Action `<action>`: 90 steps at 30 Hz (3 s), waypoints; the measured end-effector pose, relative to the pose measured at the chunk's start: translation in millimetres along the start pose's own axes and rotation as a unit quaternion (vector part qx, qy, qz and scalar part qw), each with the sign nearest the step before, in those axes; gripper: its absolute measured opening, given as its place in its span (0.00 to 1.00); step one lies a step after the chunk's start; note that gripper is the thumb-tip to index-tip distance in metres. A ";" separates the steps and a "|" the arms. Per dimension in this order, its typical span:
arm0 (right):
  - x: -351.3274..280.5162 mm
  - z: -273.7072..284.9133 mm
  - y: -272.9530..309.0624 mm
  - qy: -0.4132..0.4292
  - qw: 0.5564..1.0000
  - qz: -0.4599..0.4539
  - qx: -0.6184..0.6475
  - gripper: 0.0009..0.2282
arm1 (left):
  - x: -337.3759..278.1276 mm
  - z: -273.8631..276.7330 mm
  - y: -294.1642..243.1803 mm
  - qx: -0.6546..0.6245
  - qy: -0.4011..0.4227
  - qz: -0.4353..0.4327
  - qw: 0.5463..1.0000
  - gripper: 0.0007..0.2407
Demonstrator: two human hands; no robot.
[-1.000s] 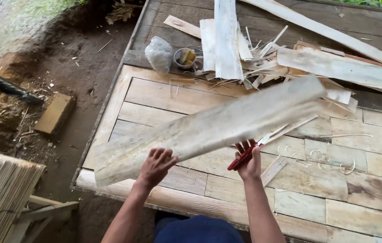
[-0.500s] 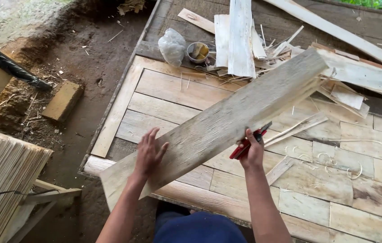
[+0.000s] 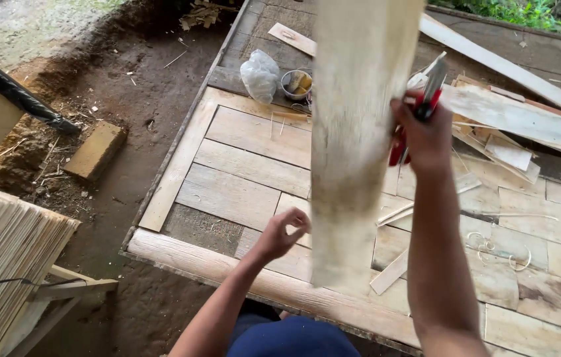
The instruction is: Cutting and arranging thin wood strips to cover a wooden panel using a utility knife
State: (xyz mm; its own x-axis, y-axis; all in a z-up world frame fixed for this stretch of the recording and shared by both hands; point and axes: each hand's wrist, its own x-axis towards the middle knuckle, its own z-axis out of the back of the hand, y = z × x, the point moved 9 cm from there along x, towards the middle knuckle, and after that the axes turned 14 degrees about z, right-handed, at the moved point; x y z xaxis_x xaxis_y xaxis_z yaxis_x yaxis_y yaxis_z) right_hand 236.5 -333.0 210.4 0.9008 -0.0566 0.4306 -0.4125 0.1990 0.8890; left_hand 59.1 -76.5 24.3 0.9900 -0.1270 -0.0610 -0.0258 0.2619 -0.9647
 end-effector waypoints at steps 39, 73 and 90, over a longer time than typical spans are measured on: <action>-262.8 -289.9 -165.8 0.535 0.716 -0.324 -0.311 0.08 | -91.5 333.0 404.2 -0.216 -0.098 0.351 0.906 0.09; -262.9 -280.4 -221.0 0.402 0.754 -0.360 -0.374 0.10 | -70.9 330.6 344.0 -0.101 -0.107 0.415 0.898 0.09; -48.8 -157.0 61.1 0.006 0.951 -0.085 -0.298 0.10 | -37.3 315.0 247.0 -0.197 -0.013 0.379 0.904 0.10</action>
State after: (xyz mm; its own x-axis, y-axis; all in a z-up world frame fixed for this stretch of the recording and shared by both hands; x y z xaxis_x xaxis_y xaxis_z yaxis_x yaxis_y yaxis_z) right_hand 188.7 -164.5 219.2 0.9508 -0.1267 0.2826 -0.1132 0.7071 0.6980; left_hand 59.5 294.3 -131.0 0.6700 -0.0295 -0.7418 -0.7405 -0.0984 -0.6648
